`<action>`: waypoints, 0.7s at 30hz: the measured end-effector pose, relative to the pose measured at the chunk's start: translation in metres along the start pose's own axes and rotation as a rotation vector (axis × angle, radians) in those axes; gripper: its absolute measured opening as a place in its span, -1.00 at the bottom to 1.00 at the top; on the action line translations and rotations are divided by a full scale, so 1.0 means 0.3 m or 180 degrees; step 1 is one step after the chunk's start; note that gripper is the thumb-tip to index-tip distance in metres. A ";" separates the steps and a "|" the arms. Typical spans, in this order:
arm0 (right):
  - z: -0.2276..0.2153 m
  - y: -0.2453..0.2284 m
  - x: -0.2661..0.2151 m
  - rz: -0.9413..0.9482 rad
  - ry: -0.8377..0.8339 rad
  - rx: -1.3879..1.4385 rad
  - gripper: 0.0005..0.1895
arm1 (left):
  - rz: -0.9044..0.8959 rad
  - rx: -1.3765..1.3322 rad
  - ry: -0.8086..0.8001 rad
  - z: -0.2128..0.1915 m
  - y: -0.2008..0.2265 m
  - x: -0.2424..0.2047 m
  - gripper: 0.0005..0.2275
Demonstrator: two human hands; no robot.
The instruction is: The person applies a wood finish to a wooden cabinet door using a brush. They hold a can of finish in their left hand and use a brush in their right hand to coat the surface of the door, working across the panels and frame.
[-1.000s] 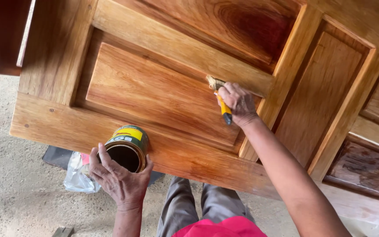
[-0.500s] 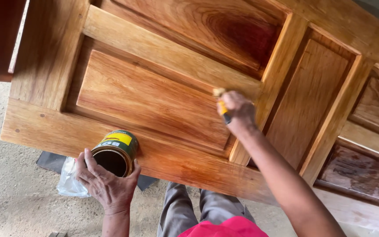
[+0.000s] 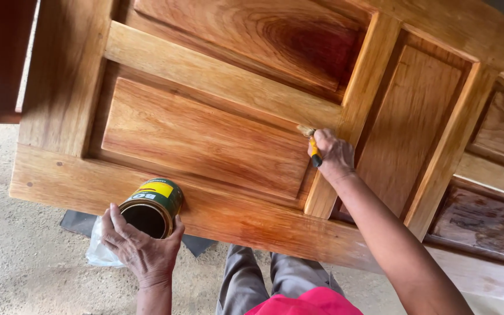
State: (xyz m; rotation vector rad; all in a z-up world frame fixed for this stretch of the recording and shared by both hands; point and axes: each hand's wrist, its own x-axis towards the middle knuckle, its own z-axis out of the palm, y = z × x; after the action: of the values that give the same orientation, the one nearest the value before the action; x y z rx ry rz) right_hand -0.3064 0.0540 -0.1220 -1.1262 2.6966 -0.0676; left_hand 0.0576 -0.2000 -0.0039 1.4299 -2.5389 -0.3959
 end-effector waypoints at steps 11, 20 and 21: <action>-0.074 -0.251 0.167 -0.0667 0.0271 0.0870 -0.76 | -0.0019 -0.0103 0.0004 -0.006 0.008 -0.001 0.08; -0.090 -0.045 0.048 -0.0085 0.0167 0.0484 -0.71 | -0.0011 -0.0191 0.0021 -0.008 0.011 -0.002 0.07; -0.093 -0.028 0.036 0.0042 0.0127 0.0313 -0.73 | -0.0143 -0.0094 -0.0064 -0.014 0.018 0.001 0.08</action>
State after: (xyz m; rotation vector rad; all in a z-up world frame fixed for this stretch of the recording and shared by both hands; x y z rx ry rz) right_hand -0.3139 0.0393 -0.0956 -1.0893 2.7025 -0.2202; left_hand 0.0544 -0.1982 0.0017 1.4817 -2.5096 -0.4554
